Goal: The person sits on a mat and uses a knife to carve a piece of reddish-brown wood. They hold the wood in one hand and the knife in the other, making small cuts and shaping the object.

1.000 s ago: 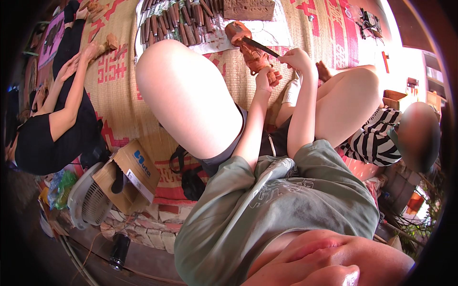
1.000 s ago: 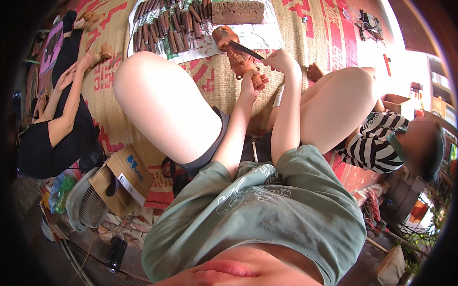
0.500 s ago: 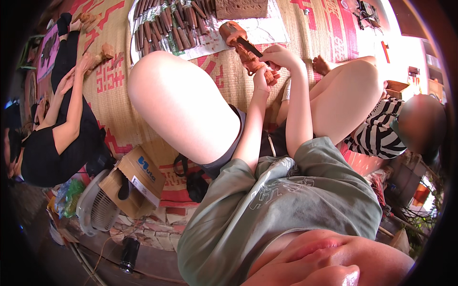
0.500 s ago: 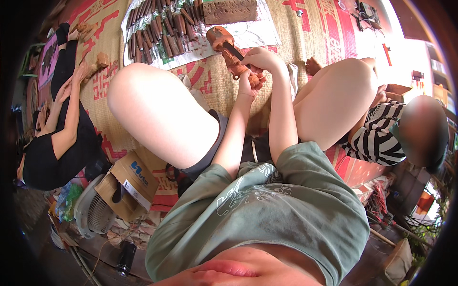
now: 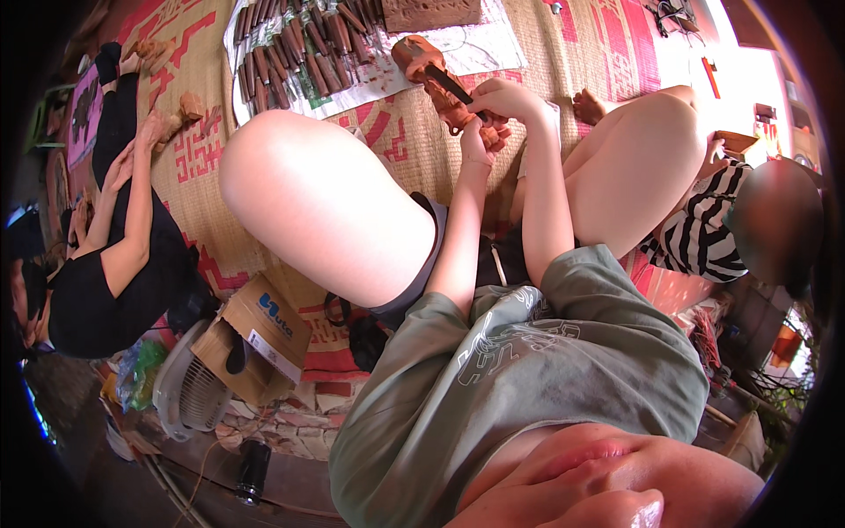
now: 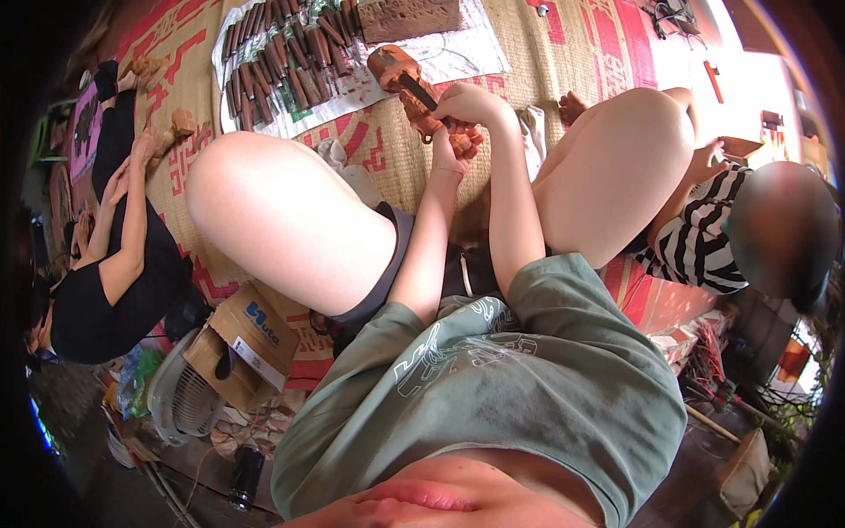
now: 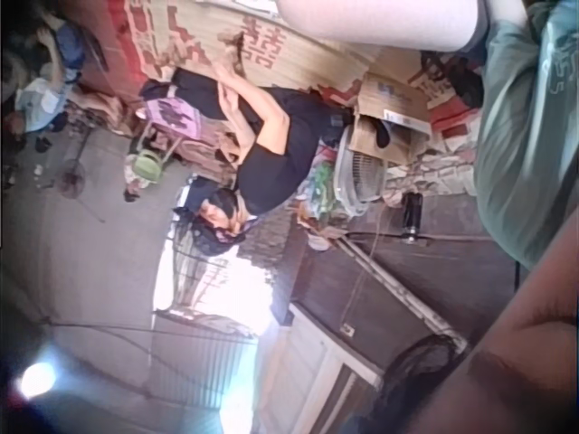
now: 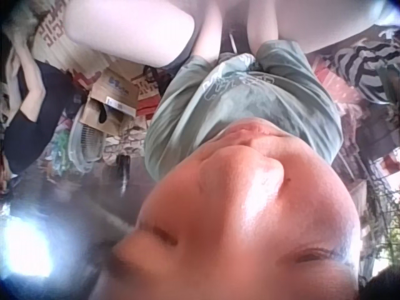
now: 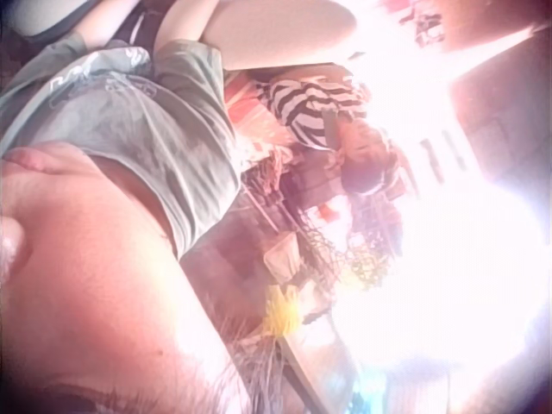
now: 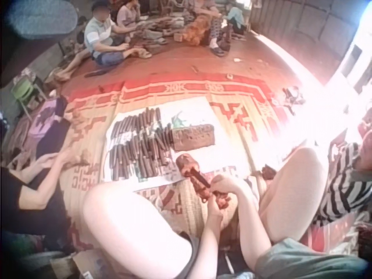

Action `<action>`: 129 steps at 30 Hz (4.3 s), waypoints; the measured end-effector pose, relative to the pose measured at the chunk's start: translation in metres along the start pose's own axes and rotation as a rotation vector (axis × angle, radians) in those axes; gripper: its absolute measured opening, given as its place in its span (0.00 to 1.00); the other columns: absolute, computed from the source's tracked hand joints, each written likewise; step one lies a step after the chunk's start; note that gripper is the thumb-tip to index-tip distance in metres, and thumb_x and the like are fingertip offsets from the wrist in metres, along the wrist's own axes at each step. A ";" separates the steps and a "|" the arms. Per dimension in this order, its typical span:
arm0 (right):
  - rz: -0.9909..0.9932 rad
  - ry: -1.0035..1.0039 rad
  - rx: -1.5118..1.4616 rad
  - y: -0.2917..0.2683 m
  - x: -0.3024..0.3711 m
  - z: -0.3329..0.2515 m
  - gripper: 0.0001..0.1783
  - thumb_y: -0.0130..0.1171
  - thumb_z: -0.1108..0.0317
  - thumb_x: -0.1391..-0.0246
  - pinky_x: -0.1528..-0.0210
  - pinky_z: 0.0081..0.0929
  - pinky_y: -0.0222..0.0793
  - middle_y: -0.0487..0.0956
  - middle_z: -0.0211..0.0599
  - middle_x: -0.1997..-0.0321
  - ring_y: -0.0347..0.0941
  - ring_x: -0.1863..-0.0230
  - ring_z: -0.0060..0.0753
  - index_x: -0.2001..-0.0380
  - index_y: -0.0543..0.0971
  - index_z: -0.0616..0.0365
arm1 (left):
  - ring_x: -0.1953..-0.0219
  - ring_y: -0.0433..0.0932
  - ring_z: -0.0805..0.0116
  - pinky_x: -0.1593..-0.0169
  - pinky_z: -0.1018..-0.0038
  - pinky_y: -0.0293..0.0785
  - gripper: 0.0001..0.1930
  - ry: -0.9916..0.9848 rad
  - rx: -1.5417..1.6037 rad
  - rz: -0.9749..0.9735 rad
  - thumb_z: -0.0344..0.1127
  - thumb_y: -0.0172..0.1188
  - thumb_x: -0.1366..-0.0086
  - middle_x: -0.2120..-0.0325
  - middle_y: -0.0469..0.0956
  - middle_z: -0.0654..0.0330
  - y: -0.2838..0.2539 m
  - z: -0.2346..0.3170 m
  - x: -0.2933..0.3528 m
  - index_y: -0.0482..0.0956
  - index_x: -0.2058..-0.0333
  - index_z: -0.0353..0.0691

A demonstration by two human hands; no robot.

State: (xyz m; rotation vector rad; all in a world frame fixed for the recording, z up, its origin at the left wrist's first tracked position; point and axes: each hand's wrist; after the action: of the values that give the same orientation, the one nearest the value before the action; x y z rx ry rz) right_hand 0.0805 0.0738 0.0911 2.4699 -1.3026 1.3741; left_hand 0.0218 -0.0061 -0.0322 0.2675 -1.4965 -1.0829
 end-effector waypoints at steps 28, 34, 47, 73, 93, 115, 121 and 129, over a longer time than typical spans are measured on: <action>0.679 -0.440 -0.429 0.013 -0.031 0.017 0.13 0.58 0.66 0.53 0.78 0.18 0.68 0.77 0.41 0.82 0.75 0.80 0.23 0.75 0.67 0.64 | 0.80 0.76 0.62 0.79 0.75 0.71 0.09 -0.067 -0.236 0.089 0.37 0.52 0.52 0.83 0.72 0.56 -0.004 0.007 -0.002 0.69 0.78 0.38; 0.864 -0.497 -0.254 0.031 -0.042 0.026 0.12 0.57 0.68 0.54 0.82 0.23 0.63 0.74 0.41 0.86 0.73 0.84 0.27 0.73 0.66 0.62 | 0.89 0.66 0.73 0.86 0.79 0.61 0.04 -0.015 -0.196 0.091 0.36 0.51 0.52 0.88 0.68 0.65 0.005 0.007 0.006 0.67 0.80 0.45; 1.037 -0.531 -0.446 0.050 -0.042 0.045 0.07 0.55 0.74 0.63 0.81 0.21 0.62 0.68 0.33 0.88 0.66 0.85 0.23 0.79 0.68 0.62 | 0.86 0.68 0.72 0.84 0.78 0.62 0.05 0.000 -0.148 0.150 0.37 0.49 0.52 0.87 0.71 0.66 0.017 0.013 0.011 0.70 0.81 0.46; 0.867 -0.467 -0.117 0.055 0.017 0.031 0.10 0.61 0.66 0.65 0.77 0.26 0.67 0.73 0.37 0.84 0.71 0.80 0.29 0.82 0.72 0.59 | 0.50 0.69 0.59 0.51 0.66 0.69 0.31 0.036 0.014 -0.091 0.56 0.41 0.44 0.52 0.66 0.51 0.010 0.036 0.011 0.64 0.51 0.37; 0.836 -0.394 -0.053 0.053 0.019 0.027 0.09 0.60 0.65 0.67 0.75 0.29 0.68 0.73 0.40 0.83 0.72 0.79 0.37 0.83 0.73 0.59 | 0.52 0.70 0.68 0.52 0.73 0.69 0.23 0.061 -0.077 -0.099 0.49 0.44 0.42 0.55 0.70 0.61 0.039 0.039 0.035 0.67 0.53 0.42; 0.888 -0.429 -0.123 0.054 0.021 0.016 0.09 0.57 0.64 0.70 0.76 0.37 0.66 0.72 0.42 0.84 0.70 0.79 0.46 0.86 0.72 0.57 | 0.58 0.69 0.71 0.56 0.74 0.67 0.19 1.534 -1.177 1.027 0.49 0.44 0.41 0.60 0.69 0.62 0.030 0.428 0.187 0.66 0.57 0.43; 0.897 -0.414 0.013 0.054 0.018 0.022 0.10 0.58 0.63 0.70 0.75 0.36 0.67 0.73 0.40 0.83 0.71 0.78 0.43 0.85 0.72 0.57 | 0.60 0.69 0.72 0.59 0.74 0.67 0.18 1.528 -1.156 0.987 0.49 0.44 0.41 0.62 0.69 0.64 0.030 0.421 0.184 0.67 0.60 0.44; 0.894 -0.444 -0.029 0.057 0.011 0.024 0.11 0.58 0.62 0.70 0.74 0.37 0.67 0.73 0.42 0.83 0.72 0.77 0.44 0.85 0.72 0.58 | 0.64 0.69 0.73 0.62 0.75 0.67 0.15 1.109 -0.818 0.309 0.49 0.44 0.41 0.66 0.69 0.65 0.040 0.258 0.117 0.67 0.63 0.45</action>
State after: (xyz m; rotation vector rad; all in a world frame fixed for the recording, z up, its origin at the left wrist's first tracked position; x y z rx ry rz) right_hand 0.0617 0.0199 0.0647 2.3096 -2.7106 0.8273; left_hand -0.2182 0.0525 0.1117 0.0209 -0.0581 -0.9413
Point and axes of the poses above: each hand's wrist, its own x-axis away from the middle knuckle, its own y-axis out of the palm, z = x × y
